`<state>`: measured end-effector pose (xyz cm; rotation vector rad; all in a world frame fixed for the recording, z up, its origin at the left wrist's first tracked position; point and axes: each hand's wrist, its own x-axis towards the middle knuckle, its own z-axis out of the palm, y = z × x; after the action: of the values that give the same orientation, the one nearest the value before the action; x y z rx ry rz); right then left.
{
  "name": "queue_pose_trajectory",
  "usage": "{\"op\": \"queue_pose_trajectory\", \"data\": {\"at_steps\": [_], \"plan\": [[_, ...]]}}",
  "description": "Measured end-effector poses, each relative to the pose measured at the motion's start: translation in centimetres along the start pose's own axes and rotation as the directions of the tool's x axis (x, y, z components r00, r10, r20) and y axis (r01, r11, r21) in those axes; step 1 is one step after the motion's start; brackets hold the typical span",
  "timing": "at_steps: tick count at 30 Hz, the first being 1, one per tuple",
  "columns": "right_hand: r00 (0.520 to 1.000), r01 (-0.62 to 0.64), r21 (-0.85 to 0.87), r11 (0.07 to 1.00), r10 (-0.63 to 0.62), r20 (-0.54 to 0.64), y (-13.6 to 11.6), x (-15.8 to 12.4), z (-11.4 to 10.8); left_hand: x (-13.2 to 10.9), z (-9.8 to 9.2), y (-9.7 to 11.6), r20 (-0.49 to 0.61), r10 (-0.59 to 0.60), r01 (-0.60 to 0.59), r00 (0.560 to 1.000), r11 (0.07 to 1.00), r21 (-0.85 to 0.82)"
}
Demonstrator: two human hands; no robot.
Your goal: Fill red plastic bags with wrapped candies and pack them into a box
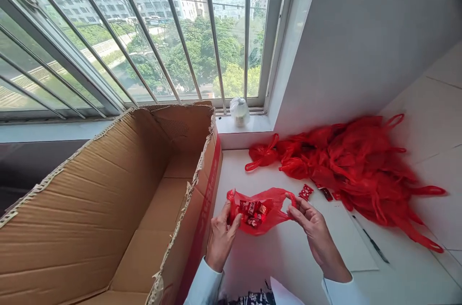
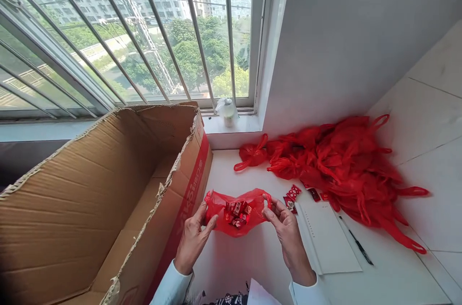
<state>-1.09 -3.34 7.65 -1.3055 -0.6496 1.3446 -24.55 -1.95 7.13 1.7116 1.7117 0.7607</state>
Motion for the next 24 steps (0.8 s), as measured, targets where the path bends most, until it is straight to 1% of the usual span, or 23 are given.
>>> {"op": "queue_pose_trajectory", "data": {"at_steps": [2, 3, 5, 6, 8, 10, 11, 13, 16, 20, 24], "plan": [[1.000, 0.012, -0.042, 0.999, -0.012, 0.003, 0.3, 0.0, -0.2, -0.2, 0.3, -0.1, -0.016, 0.010, -0.010, 1.000, 1.000, -0.004], [1.000, 0.019, -0.094, 0.995, -0.017, 0.023, 0.6, 0.1, -0.4, -0.3, 0.3, -0.2, -0.021, 0.017, -0.017, 1.000, 1.000, -0.007], [0.997, 0.051, -0.271, 0.961, -0.033, 0.068, 1.6, 0.4, -1.0, -0.6, 0.5, -0.3, -0.022, 0.032, -0.032, 0.999, 0.999, -0.015], [0.996, 0.071, -0.382, 0.921, -0.045, 0.076, 2.2, 0.5, -1.4, -0.8, 0.5, -0.4, -0.020, 0.036, -0.037, 0.999, 0.999, -0.019], [0.995, 0.096, -0.587, 0.804, -0.078, 0.056, 3.4, 0.8, -2.2, -1.4, 0.4, -0.7, -0.016, 0.037, -0.037, 0.999, 0.999, -0.024], [0.992, 0.105, -0.699, 0.707, -0.120, 0.028, 4.6, 0.8, -3.1, -2.2, 0.2, -1.1, -0.007, 0.030, -0.030, 1.000, 0.999, -0.030], [0.990, 0.111, -0.720, 0.685, -0.138, 0.022, 5.0, 0.8, -3.6, -2.7, 0.1, -1.3, -0.003, 0.026, -0.026, 1.000, 0.999, -0.032], [0.984, 0.136, -0.724, 0.676, -0.174, 0.023, 5.8, 0.8, -4.4, -3.6, -0.1, -2.0, -0.001, 0.018, -0.018, 1.000, 0.999, -0.030], [0.976, 0.163, -0.729, 0.665, -0.216, 0.021, 6.1, 0.7, -5.0, -4.4, 0.1, -2.9, -0.005, 0.018, -0.018, 1.000, 1.000, -0.014], [0.957, 0.221, -0.757, 0.615, -0.286, 0.047, 5.3, 0.0, -4.4, -4.2, 1.3, -3.4, 0.006, 0.062, -0.062, 0.998, 0.998, 0.015], [0.947, 0.281, -0.727, 0.626, -0.306, 0.102, 4.8, -0.7, -3.2, -3.4, 2.5, -3.3, -0.018, 0.102, -0.101, 0.995, 0.994, 0.040]]}}
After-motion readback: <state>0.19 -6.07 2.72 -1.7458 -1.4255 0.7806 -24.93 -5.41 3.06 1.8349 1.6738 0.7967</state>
